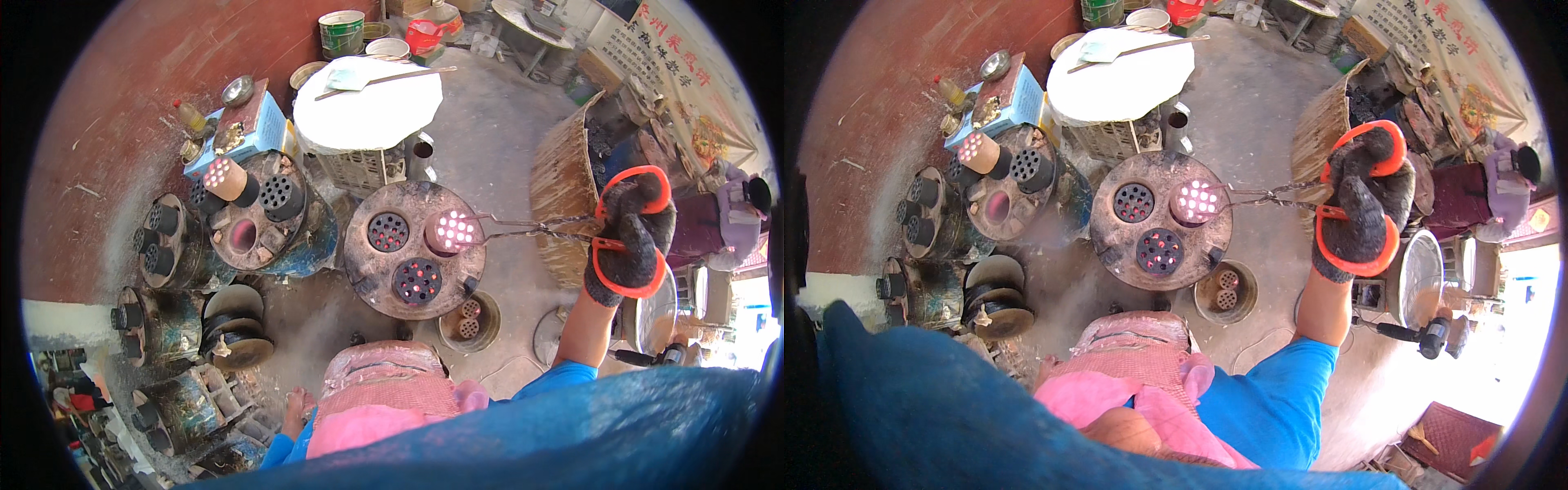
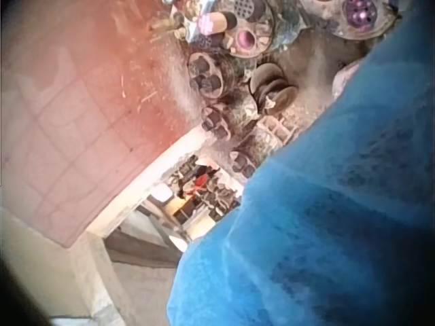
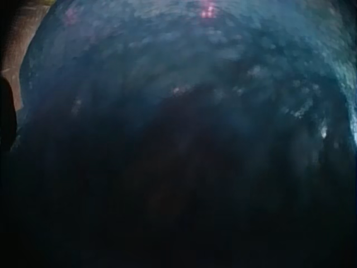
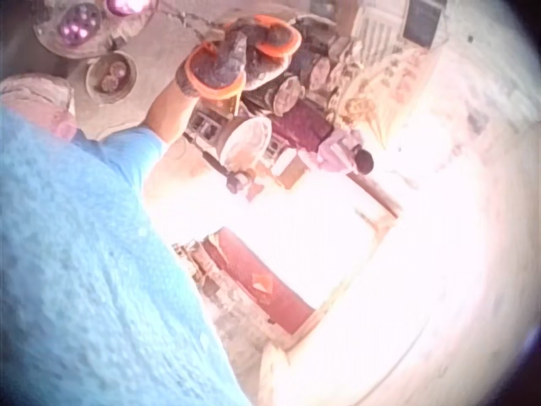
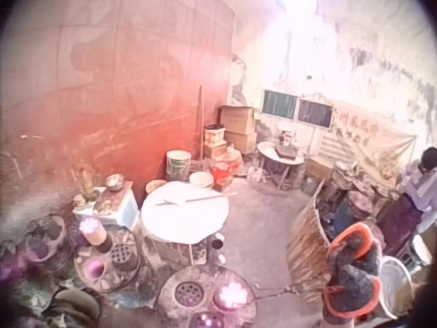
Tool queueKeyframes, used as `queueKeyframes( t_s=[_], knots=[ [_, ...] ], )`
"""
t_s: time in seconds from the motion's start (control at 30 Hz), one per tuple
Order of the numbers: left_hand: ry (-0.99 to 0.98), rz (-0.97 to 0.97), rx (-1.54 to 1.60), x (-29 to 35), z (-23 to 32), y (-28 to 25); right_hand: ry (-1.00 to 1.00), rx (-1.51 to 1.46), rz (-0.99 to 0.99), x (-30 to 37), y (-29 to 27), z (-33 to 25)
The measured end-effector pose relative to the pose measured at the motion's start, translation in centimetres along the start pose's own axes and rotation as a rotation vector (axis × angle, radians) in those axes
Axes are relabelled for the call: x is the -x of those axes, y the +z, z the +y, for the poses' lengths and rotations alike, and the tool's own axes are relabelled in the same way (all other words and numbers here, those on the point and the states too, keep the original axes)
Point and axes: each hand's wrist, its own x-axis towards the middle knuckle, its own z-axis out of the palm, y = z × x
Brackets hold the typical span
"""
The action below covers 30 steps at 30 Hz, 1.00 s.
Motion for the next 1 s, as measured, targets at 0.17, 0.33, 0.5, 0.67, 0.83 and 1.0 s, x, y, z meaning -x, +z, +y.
queueKeyframes(
  t_s=[0.17,0.33,0.5,0.67,0.83,1.0],
  knots=[
    [-0.113,0.021,0.105,0.5,-1.2,1.7,0.045,-0.033,0.004,0.2,0.9,3.3],
    [-0.113,0.032,0.292,0.3,-8.1,1.2,0.203,0.133,-0.063,2.3,2.0,9.5],
    [-0.116,0.109,0.259,2.2,-12.5,0.8,0.256,0.093,-0.173,5.7,1.8,14.2],
    [-0.165,0.126,0.33,2.9,-14.3,0.4,0.255,-0.053,-0.238,4.9,2.6,12.0],
    [-0.185,0.053,0.308,0.8,-14.2,-0.9,0.047,0.003,-0.21,0.3,-0.3,-1.2],
    [-0.18,-0.033,0.263,-3.3,-11.5,-2.6,0.174,-0.535,-0.409,0.4,-2.6,-9.8]
  ],
)
